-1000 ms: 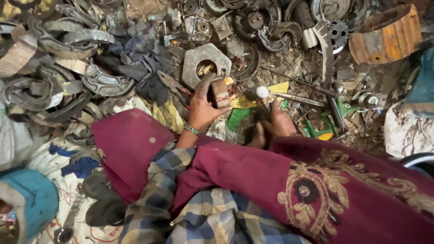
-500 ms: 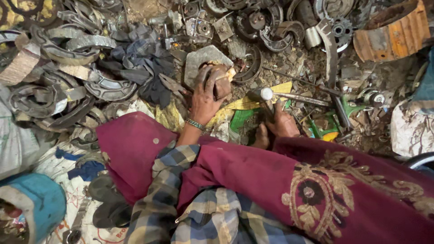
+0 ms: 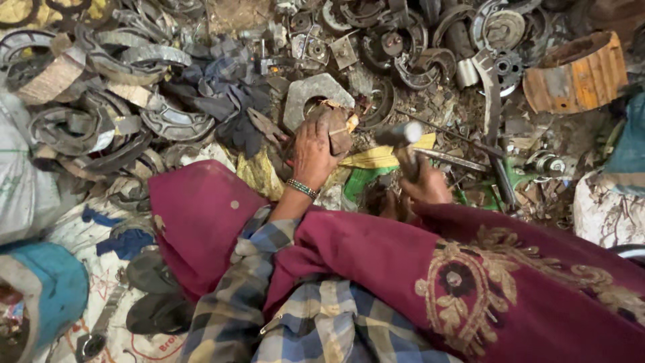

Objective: The person sits on the floor and uses a hammer and pliers to break apart a cylindrical metal component, then pulls out copper wire by hand. The person continues to separate the copper from the housing and places the separated pieces aside.

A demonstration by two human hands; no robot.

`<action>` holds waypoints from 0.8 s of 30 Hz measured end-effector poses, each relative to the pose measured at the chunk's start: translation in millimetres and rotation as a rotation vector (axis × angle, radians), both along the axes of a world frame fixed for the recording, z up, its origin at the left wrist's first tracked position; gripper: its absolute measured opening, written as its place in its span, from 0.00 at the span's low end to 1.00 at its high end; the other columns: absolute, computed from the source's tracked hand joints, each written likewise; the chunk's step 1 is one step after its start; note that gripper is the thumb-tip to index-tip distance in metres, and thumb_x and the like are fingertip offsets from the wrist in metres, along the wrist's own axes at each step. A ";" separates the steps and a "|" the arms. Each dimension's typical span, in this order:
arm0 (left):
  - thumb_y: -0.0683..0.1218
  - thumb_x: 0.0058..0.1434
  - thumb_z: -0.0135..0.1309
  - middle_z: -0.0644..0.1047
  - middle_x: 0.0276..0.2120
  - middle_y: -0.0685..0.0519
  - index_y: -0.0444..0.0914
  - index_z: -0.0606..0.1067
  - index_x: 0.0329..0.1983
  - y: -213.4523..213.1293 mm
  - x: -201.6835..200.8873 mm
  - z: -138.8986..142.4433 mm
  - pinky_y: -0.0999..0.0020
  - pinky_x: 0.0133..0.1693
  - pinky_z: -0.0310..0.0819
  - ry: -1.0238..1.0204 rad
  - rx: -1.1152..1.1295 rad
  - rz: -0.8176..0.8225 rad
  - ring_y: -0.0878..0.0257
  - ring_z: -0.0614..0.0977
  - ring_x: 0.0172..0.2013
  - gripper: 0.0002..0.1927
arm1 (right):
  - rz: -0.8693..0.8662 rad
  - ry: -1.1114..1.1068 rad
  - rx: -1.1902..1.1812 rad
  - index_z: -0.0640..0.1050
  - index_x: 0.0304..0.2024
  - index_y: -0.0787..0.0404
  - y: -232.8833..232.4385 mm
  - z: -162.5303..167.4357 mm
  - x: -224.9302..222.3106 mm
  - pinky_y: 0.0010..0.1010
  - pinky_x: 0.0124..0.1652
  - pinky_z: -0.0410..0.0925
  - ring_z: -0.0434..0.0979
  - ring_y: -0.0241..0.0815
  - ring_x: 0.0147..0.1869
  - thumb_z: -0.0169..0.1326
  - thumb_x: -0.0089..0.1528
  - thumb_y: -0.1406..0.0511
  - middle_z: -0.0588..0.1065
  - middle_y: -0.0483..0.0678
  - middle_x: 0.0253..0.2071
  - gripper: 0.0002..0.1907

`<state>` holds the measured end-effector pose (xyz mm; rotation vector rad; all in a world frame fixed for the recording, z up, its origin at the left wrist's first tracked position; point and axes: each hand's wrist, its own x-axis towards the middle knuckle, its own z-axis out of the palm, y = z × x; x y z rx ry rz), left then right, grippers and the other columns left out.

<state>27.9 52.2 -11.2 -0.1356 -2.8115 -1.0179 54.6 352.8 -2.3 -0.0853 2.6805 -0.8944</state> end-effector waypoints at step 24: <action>0.45 0.46 0.70 0.70 0.66 0.43 0.37 0.66 0.68 -22.1 14.6 -31.5 0.57 0.64 0.71 0.074 0.092 0.056 0.44 0.73 0.65 0.44 | -0.356 0.411 -0.345 0.70 0.57 0.64 50.3 105.7 -64.6 0.32 0.36 0.78 0.78 0.39 0.36 0.64 0.62 0.71 0.76 0.50 0.43 0.23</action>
